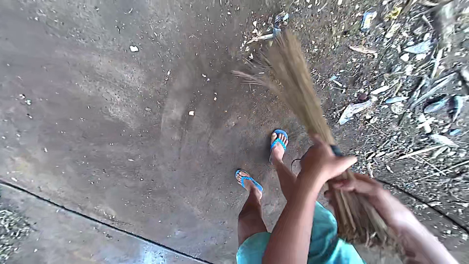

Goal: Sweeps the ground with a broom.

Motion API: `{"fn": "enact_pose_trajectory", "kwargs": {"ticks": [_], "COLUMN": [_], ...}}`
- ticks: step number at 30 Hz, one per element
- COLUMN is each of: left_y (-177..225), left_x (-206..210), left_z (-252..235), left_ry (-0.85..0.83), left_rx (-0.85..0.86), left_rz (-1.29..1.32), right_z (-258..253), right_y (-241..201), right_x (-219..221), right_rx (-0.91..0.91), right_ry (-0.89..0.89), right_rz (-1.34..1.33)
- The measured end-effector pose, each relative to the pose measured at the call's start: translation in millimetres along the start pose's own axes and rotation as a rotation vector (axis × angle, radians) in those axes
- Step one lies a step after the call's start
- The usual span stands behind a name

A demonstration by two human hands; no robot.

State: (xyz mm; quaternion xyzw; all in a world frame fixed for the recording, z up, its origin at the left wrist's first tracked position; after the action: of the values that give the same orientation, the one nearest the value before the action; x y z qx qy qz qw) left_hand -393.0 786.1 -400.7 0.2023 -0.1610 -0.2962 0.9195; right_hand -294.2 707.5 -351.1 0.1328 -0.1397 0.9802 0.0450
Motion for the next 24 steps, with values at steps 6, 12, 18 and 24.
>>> {"fn": "enact_pose_trajectory", "kwargs": {"ticks": [6, 12, 18, 24], "left_y": [88, 20, 19, 52], "left_x": [28, 9, -53, -57], "left_z": [33, 95, 23, 24], "left_ry": [-0.071, 0.213, 0.234, 0.258], "left_rx": [0.164, 0.087, -0.271, -0.058], "left_rz": [-0.237, -0.053, -0.088, -0.107], "right_z": [67, 73, -31, -15], "right_y": [-42, -7, -35, -64], "right_x": [0, 47, 35, 39], "right_rx": [-0.395, -0.373, -0.057, -0.324], "right_ry": [0.137, -0.006, -0.258, -0.178], "right_rz": [0.076, 0.054, -0.265, -0.147]}}
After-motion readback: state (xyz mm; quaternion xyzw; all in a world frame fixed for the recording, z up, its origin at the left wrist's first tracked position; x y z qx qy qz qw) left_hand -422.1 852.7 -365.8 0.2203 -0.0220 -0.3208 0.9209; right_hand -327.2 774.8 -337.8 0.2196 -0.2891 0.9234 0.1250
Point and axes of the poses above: each hand's wrist, its own z-axis away from the middle knuckle, its own x-axis out of the palm, y = z × x, the point moved 8 cm from there along -z, towards the middle knuckle, and after that the axes turned 10 degrees about -y, right-handed, at the moved point
